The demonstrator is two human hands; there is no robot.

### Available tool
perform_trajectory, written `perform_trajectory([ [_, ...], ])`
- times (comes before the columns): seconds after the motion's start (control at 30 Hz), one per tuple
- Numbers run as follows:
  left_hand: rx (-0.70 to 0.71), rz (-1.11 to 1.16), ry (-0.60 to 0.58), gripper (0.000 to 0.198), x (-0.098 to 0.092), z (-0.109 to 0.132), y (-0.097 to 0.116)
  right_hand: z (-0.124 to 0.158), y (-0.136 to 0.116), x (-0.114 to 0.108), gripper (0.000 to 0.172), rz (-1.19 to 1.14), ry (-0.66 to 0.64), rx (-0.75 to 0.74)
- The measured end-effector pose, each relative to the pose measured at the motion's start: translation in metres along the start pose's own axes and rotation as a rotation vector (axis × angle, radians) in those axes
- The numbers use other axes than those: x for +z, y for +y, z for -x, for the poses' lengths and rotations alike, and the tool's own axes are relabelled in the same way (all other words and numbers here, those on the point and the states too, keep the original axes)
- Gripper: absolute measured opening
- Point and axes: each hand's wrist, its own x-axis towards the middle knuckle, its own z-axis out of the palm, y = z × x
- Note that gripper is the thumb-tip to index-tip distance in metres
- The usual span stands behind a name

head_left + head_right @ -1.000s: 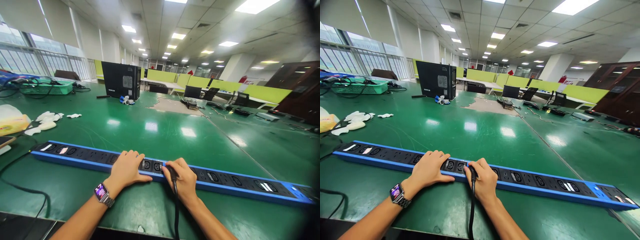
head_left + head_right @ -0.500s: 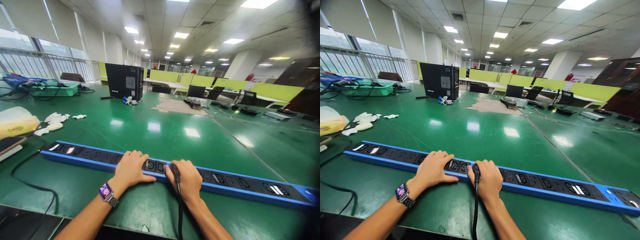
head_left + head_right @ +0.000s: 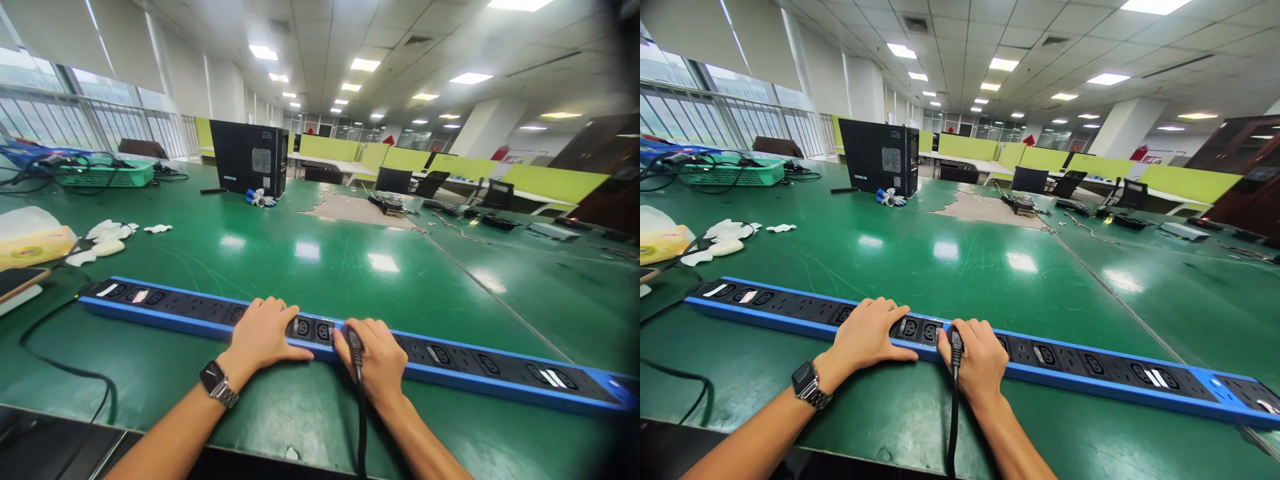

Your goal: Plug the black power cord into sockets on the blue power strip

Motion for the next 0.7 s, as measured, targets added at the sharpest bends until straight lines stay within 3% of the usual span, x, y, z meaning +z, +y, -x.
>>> perform_trajectory([
  [0.23,-0.018,0.026,0.027,0.079,0.003,0.002,0.000,-0.006,-0.003,-0.005,0.024,-0.039,-0.153,0.146],
  [0.33,-0.020,0.027,0.020,0.080,0.002,0.002,0.000,-0.007,-0.003,-0.005,0.023,-0.034,-0.162,0.172],
  [0.53,-0.017,0.023,0.011,0.078,0.000,0.001,0.000,-0.002,-0.002,-0.002,0.020,-0.038,-0.027,0.075],
  [0.7,-0.018,0.026,0.011,0.083,0.001,0.001,0.000,0.006,-0.005,-0.003,0.014,-0.271,0.129,0.099],
])
